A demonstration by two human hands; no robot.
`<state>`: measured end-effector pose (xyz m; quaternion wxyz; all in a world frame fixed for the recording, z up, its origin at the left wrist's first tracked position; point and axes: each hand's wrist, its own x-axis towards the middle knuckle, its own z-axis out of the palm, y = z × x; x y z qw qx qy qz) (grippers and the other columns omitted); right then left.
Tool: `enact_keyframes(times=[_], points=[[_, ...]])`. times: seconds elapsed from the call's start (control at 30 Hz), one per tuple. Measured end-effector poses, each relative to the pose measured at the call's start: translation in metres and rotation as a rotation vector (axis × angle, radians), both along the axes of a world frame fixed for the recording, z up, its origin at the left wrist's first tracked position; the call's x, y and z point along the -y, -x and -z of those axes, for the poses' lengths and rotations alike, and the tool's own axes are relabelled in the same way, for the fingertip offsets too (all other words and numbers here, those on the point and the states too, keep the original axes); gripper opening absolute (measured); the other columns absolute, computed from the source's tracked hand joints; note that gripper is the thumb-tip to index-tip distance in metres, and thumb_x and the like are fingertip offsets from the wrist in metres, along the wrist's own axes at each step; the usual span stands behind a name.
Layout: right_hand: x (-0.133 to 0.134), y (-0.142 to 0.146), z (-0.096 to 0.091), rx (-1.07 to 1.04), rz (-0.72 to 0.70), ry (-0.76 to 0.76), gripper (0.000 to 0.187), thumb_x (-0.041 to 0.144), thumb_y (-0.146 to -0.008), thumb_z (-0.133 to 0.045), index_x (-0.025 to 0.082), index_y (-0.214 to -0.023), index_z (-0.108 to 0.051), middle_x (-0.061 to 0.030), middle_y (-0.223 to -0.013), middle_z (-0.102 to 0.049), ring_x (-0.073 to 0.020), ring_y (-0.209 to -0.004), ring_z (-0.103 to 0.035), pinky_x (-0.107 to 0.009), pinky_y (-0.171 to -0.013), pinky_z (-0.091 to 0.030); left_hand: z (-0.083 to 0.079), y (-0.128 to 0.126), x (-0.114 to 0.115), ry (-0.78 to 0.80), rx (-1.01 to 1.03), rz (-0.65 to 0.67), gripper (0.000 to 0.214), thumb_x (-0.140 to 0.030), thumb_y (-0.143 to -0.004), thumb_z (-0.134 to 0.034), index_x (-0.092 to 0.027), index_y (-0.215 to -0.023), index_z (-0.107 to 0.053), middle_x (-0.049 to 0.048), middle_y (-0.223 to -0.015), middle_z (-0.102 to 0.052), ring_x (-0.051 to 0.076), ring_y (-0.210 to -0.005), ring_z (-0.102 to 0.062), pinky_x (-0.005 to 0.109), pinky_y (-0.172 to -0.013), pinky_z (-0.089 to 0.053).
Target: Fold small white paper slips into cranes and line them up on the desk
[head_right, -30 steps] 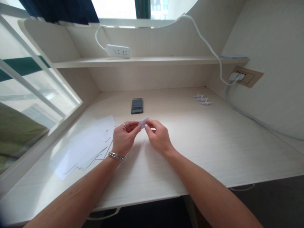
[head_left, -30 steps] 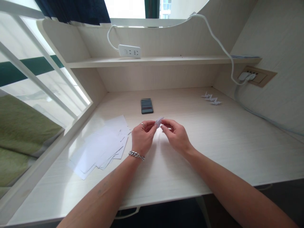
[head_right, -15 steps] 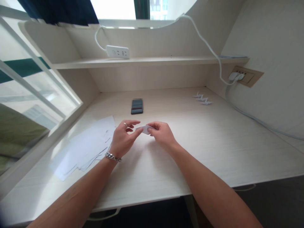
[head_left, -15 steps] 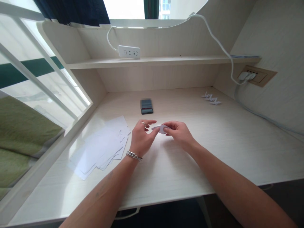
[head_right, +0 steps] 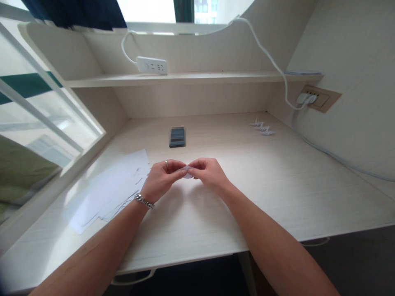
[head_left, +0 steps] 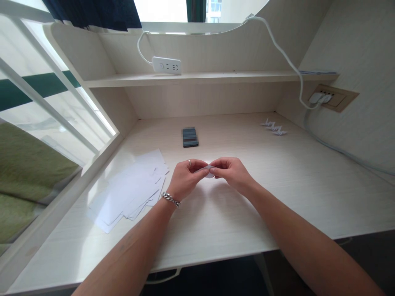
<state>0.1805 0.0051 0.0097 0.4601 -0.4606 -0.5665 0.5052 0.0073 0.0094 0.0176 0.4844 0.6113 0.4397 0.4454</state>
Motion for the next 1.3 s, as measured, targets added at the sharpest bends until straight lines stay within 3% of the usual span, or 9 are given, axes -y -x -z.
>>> enact_keyframes(times=[0.43,0.8,1.0,1.3], points=[[0.002,0.002,-0.002,-0.311,-0.039,0.149,0.011,0.018,-0.059,-0.077,0.017,-0.069,-0.074,-0.0028,-0.066,-0.07,-0.0173,-0.066,-0.066,-0.03,-0.065,-0.052,0.0,0.0,-0.003,0.107,0.22,0.068,0.007,-0.015,-0.064,-0.074,-0.014,-0.07,-0.072,0.0022,-0.065,-0.069,0.014,-0.063,-0.063,0.027,-0.064,-0.051],[0.002,-0.002,-0.004,-0.174,-0.071,0.088,0.02,0.033,-0.069,-0.076,0.017,-0.08,-0.076,-0.0063,-0.079,-0.072,-0.0177,-0.077,-0.065,-0.03,-0.069,-0.05,0.002,0.0,0.0,-0.044,0.055,0.01,0.012,-0.023,-0.066,-0.077,-0.014,-0.073,-0.073,0.004,-0.07,-0.072,0.015,-0.067,-0.066,0.026,-0.064,-0.053],[0.001,-0.001,-0.002,-0.063,-0.023,-0.002,0.02,0.03,-0.067,-0.076,0.015,-0.081,-0.076,-0.0062,-0.075,-0.072,-0.0178,-0.073,-0.065,-0.032,-0.069,-0.051,0.008,0.001,-0.002,-0.047,0.108,0.025,0.017,-0.023,-0.066,-0.078,-0.014,-0.078,-0.07,0.0051,-0.076,-0.073,0.017,-0.071,-0.069,0.029,-0.069,-0.056],[0.001,0.003,0.002,-0.033,0.088,-0.08,0.017,0.028,-0.069,-0.074,0.015,-0.08,-0.075,-0.0055,-0.073,-0.072,-0.0166,-0.066,-0.064,-0.03,-0.062,-0.051,0.004,0.001,-0.003,0.021,0.243,0.013,0.017,-0.019,-0.071,-0.071,-0.012,-0.086,-0.07,0.0059,-0.079,-0.073,0.017,-0.073,-0.069,0.03,-0.068,-0.058]])
